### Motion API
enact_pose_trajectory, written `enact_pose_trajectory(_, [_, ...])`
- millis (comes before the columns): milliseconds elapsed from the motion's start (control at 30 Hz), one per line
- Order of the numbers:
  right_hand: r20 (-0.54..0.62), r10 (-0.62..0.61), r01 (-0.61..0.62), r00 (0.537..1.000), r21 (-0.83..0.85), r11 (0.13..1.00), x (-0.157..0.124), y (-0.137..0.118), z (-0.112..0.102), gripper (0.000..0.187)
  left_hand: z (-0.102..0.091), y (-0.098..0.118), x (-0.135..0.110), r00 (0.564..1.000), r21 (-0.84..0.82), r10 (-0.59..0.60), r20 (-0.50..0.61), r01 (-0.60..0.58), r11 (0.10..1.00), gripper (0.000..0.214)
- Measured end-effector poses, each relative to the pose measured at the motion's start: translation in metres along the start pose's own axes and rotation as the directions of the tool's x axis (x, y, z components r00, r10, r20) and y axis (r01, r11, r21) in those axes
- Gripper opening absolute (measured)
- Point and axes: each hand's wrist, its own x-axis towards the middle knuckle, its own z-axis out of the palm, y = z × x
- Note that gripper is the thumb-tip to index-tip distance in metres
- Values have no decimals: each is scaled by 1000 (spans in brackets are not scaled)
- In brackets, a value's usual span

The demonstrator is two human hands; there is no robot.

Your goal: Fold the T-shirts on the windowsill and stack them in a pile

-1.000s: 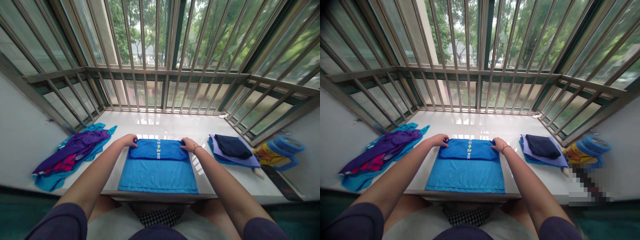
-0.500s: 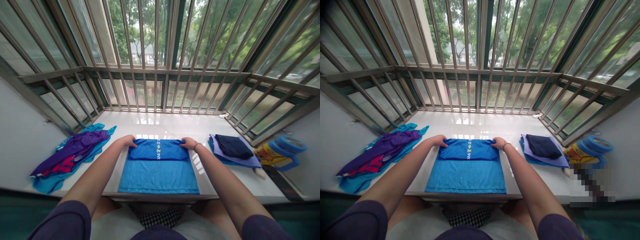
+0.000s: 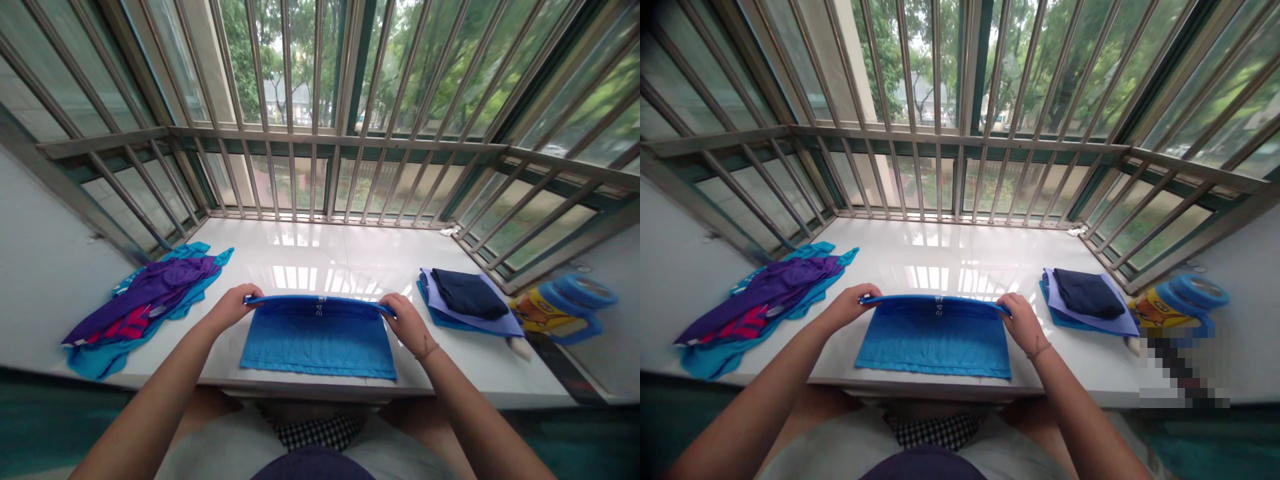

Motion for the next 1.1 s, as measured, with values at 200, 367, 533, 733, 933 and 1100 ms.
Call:
enact_pose_trajectory(200, [71,-43,51,997,-103,993,-86,-11,22,47,30,-15,-90,993,104,114,32,-117,988,36])
enact_pose_trajectory(367, [121,-41,65,992,-201,977,-106,-19,27,42,42,-24,-122,996,200,84,-5,-81,976,37])
enact_pose_trajectory(533, [211,-46,86,976,-183,979,-107,-27,16,29,41,-20,-123,994,316,106,-7,-99,944,37])
enact_pose_trajectory(733, [237,-100,143,966,-171,975,-115,-43,8,25,43,-3,-115,985,407,143,-101,-90,909,33])
enact_pose_trajectory(933, [270,-83,137,959,-191,972,-121,-59,2,9,56,10,-101,977,401,196,-80,-148,904,33])
enact_pose_trajectory(1100, [64,-46,61,997,-270,961,-87,-92,36,33,97,24,-70,976,442,203,-73,-151,884,43])
